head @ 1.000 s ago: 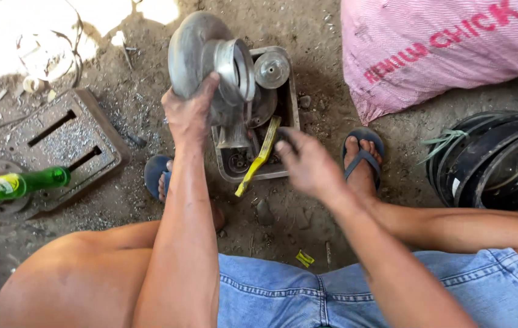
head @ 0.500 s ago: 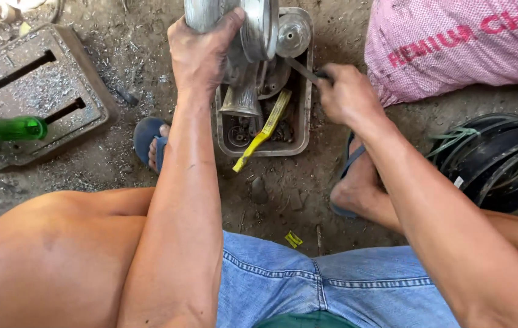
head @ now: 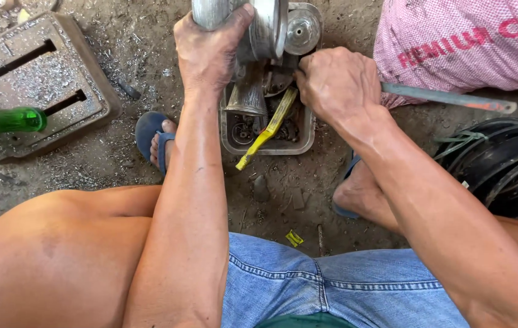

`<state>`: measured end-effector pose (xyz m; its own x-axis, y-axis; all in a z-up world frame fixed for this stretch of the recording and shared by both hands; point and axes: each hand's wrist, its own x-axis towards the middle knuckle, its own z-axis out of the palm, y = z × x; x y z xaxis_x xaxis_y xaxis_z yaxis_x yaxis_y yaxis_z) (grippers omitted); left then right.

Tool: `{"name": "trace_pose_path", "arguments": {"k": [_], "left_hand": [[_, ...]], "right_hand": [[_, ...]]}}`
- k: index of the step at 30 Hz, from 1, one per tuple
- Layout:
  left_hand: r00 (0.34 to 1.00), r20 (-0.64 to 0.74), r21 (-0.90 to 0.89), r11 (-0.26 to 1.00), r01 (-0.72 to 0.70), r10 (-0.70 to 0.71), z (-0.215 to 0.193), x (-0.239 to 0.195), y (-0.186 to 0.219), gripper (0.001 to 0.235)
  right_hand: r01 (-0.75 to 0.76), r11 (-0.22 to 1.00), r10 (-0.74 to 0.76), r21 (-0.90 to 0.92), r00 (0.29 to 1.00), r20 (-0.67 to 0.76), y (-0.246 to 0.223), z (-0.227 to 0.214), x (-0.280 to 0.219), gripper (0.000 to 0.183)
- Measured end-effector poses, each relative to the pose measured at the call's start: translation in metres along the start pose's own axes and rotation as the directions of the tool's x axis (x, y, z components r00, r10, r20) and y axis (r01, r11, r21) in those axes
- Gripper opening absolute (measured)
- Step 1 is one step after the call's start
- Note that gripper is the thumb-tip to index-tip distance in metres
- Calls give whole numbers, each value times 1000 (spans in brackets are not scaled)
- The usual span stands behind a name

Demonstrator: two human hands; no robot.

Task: Repairing a metal mechanical component by prying and adjusting internal parts with a metal rod

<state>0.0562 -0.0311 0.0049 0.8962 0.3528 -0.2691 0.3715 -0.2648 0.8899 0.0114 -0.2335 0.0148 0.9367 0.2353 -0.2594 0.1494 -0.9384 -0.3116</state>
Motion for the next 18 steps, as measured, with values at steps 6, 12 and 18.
{"name": "trace_pose_path", "arguments": {"k": [6, 12, 18], "left_hand": [[1000, 15, 59, 998, 1, -2, 2, -4, 4, 53], [999, 51, 22, 1000, 18, -19, 1, -1, -3, 53], [993, -4, 55, 992, 114, -114, 0, -3, 0, 63]], "right_hand": [[-155, 980, 174, 123, 971, -161, 11, 48, 20, 47], [-65, 979, 90, 193, 988, -123, 12, 45, -9, 42], [-71, 997, 68, -22, 988, -137, 6, 52, 6, 41]]}}
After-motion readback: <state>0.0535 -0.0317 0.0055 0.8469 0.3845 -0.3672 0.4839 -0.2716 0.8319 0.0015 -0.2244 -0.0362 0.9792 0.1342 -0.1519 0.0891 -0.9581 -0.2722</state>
